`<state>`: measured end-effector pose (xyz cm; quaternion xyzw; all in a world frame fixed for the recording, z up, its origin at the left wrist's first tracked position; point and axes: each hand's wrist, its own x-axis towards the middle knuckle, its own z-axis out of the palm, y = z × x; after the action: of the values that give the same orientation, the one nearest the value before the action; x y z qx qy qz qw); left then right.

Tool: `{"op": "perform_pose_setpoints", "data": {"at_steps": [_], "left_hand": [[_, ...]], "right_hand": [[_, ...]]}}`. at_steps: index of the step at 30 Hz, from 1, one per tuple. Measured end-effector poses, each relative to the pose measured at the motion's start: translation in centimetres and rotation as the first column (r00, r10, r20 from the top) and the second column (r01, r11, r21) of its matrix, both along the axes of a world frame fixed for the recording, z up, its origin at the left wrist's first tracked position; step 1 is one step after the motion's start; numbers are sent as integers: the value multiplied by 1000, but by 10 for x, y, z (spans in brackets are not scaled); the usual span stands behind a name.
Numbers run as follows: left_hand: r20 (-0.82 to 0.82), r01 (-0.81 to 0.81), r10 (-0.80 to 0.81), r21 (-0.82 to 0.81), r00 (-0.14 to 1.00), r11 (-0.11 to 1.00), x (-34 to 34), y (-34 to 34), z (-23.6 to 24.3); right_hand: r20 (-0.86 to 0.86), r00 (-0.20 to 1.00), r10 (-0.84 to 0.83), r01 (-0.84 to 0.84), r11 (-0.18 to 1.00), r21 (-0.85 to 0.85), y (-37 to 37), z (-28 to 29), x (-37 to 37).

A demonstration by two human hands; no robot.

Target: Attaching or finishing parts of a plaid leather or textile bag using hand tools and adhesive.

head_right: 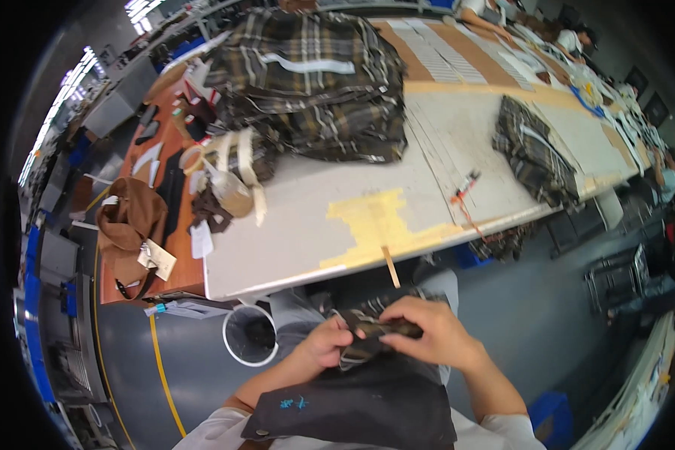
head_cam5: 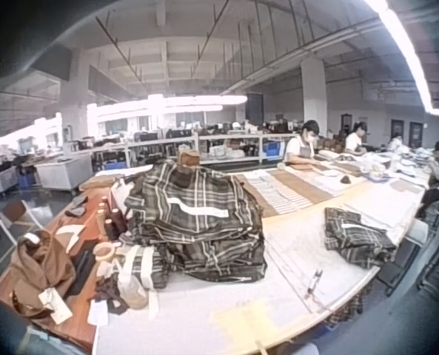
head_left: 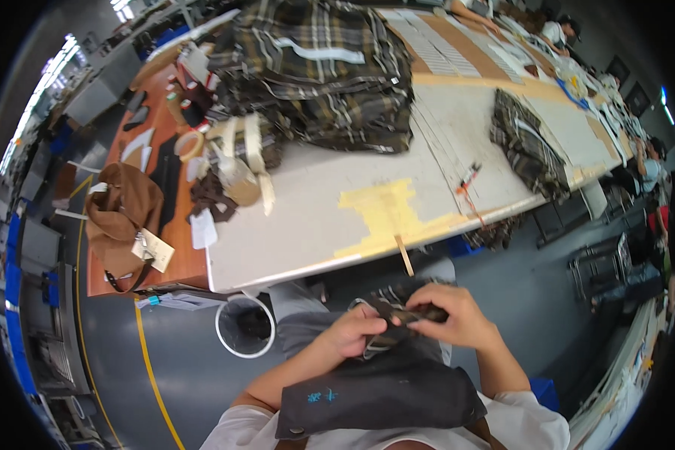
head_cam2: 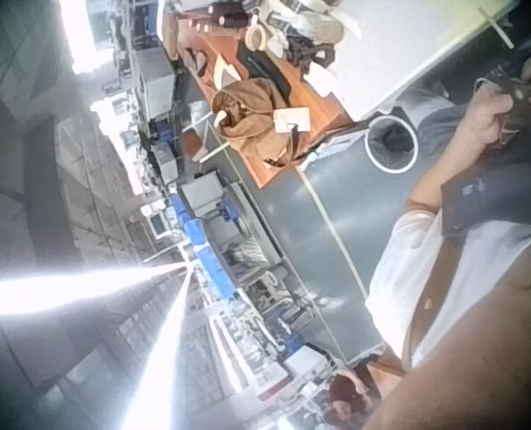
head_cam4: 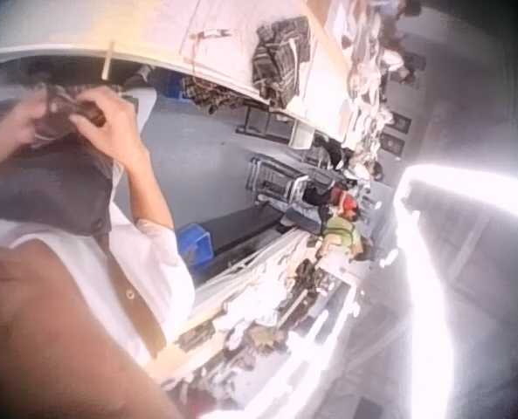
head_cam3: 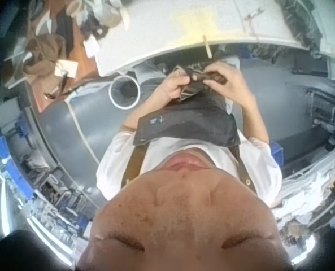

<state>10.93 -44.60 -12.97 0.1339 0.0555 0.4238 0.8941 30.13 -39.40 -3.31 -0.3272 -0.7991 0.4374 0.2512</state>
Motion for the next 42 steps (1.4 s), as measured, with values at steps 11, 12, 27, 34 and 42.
{"op": "perform_pose_setpoints", "data": {"at_steps": [11,12,27,34,42], "left_hand": [[-79,48,-73,-284,994,958,25,20,-34],[-131,23,-67,-314,989,949,28,22,-36],[-195,-107,-37,-675,980,730,46,37,-35],[-163,-105,-12,-690,987,716,45,43,-24],[-174,-120,-1,-686,985,718,44,47,-29]], "right_hand": [[-63,974,-217,191,938,-288,3,-56,16],[-46,969,-244,228,949,-216,5,-64,20],[108,823,-558,567,818,-93,1,-94,6],[132,780,-612,624,776,-90,3,-91,-1],[133,760,-636,649,751,-116,6,-89,-7]]}}
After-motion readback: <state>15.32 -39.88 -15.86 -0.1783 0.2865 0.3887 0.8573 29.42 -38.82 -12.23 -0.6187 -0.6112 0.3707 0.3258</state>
